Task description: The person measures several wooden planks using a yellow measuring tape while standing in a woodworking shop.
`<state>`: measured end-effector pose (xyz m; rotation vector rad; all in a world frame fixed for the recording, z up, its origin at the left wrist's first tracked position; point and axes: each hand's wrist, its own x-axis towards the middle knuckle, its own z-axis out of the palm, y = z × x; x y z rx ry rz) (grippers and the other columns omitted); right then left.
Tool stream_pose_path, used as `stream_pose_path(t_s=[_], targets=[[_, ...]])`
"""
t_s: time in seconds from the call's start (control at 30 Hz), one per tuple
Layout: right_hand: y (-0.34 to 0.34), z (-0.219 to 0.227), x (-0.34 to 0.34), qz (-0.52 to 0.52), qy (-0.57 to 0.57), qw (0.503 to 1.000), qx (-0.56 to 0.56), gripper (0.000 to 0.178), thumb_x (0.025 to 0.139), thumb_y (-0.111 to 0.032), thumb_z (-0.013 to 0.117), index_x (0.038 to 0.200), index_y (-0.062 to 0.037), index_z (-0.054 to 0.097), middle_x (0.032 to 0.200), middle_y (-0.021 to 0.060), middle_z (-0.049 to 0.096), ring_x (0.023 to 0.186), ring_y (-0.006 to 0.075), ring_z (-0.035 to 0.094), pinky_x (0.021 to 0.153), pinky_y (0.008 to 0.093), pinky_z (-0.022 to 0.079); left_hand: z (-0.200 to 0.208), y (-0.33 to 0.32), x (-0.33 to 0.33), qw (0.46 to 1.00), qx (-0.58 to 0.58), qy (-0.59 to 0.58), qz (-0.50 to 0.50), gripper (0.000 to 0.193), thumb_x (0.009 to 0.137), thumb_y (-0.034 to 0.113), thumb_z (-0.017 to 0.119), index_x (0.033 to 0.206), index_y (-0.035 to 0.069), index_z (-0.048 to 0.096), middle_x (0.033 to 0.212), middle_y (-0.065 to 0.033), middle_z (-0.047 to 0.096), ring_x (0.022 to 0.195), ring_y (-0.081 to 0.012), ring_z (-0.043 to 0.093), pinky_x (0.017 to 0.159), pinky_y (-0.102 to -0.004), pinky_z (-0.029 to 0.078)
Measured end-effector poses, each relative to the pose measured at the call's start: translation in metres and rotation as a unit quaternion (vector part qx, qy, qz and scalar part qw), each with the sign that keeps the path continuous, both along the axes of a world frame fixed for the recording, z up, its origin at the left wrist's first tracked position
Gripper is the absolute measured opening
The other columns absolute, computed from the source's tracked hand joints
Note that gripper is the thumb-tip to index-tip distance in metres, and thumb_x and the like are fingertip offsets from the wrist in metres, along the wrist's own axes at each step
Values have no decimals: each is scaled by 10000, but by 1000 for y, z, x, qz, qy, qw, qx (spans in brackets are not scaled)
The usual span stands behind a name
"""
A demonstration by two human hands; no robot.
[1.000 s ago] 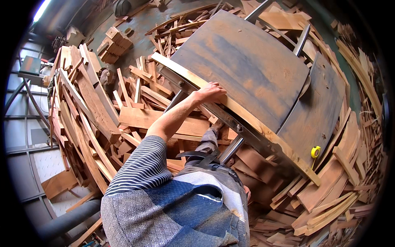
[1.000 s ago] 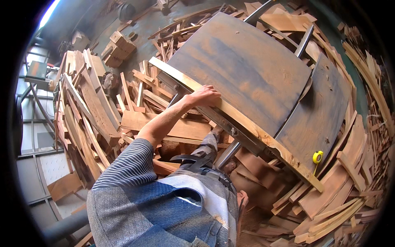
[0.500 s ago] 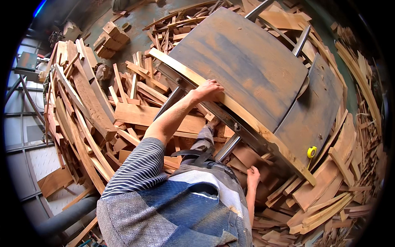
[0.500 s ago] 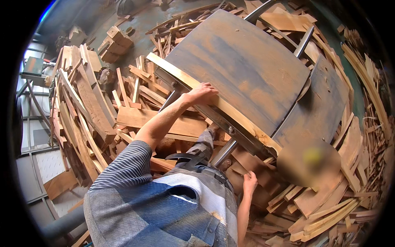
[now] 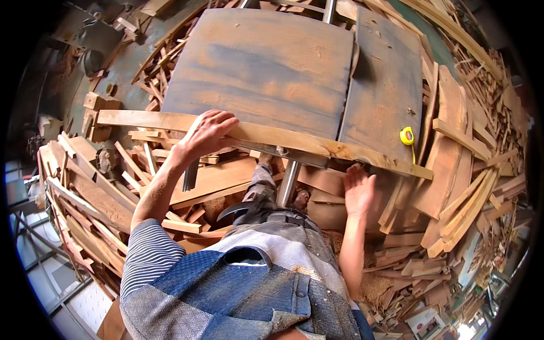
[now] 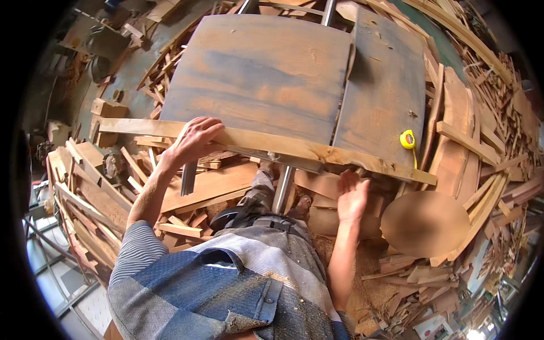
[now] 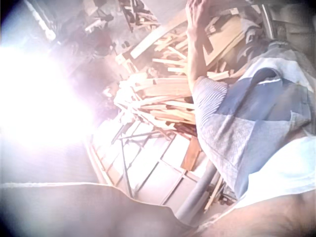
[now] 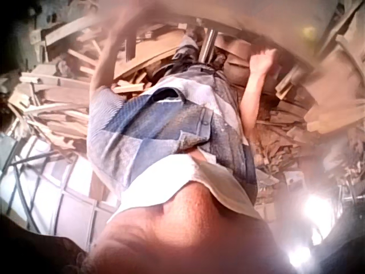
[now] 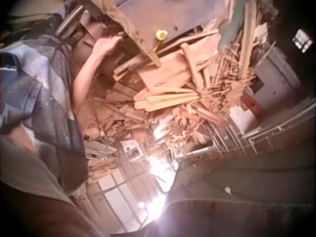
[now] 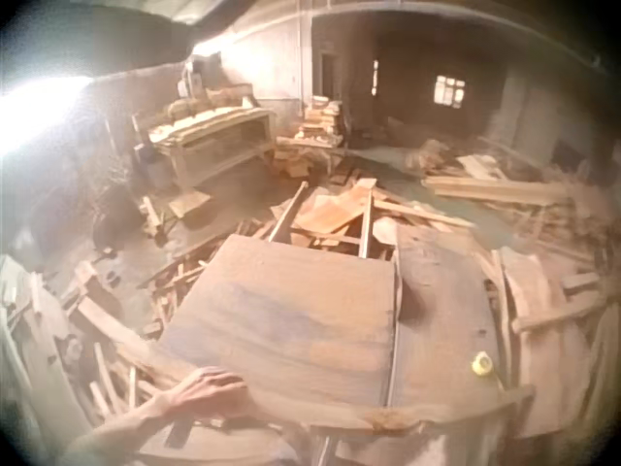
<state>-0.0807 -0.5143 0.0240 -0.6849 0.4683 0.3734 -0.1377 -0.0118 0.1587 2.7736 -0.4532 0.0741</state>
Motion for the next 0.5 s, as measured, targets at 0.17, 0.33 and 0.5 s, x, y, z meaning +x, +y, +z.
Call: stream_pose_path(t_s=[0.17, 0.33, 0.5], targets=[[7, -14, 21, -32, -41, 998, 33, 376, 1027, -364, 659, 1248, -60, 646, 1236, 94, 694, 1135, 280, 647, 1067, 458, 510, 11, -14, -38, 1000, -12, 6, 5, 496, 788, 364, 845, 1120, 43, 663, 1124, -148, 700, 1045, -342, 691, 924, -466, 555], [-18, -23, 16, 44, -43, 993, 105, 386, 1029, -320, 665, 1300, -46, 649, 1239, 98, 704, 1149, 272, 648, 1068, 451, 503, 11, -34, -72, 999, -30, 19, 13, 419, 794, 313, 830, 1070, 56, 650, 1171, -118, 694, 1101, -310, 671, 957, -433, 539], [-7, 82, 9, 13, -106, 994, 24, 493, 1031, -322, 661, 1415, -22, 588, 1347, 81, 669, 1227, 237, 618, 1090, 432, 483, 37, -40, -115, 995, -73, -11, 68, 476, 763, 296, 864, 1115, 46, 664, 1223, -132, 672, 1115, -339, 651, 955, -439, 537]])
